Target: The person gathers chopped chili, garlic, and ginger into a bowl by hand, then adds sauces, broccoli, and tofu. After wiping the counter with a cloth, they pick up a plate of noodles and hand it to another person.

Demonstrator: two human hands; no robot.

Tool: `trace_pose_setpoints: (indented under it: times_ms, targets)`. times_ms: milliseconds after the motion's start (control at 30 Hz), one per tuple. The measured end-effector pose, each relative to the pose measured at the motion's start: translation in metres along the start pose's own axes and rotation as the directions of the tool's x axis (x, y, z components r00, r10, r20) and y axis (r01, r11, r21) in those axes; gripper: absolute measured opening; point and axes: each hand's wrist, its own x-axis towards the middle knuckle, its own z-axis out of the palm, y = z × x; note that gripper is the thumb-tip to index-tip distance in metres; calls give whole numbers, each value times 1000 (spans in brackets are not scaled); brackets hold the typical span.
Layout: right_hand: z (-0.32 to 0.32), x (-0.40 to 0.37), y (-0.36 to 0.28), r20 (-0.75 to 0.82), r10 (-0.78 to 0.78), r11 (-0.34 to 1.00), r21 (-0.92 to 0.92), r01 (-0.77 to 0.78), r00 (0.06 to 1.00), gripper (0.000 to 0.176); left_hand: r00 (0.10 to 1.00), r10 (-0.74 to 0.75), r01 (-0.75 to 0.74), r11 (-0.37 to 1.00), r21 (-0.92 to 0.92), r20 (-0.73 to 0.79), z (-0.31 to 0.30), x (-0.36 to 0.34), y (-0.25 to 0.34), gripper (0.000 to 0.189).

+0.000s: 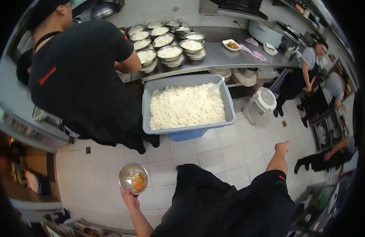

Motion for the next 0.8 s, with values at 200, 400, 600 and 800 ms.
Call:
trace_pose_setpoints:
  times_ms: [200,400,600,800]
  targets:
    - [117,44,-3,110,-53,964,-255,80,993,81,999,-34,35,999,-31,38,-58,79,28,60]
    - [29,-177,-7,-129,135,989,78,-125,982,82,965,-214,214,977,17,150,-132,145,41,57]
    - [49,-279,75,30,102,991,-93,-99,994,88,943,-262,227,957,180,207,-186,245,115,62]
    - [114,-365,214,68,490,802,356,-480,869,72,905,-216,96,943,320,366,-224,330,210,63]
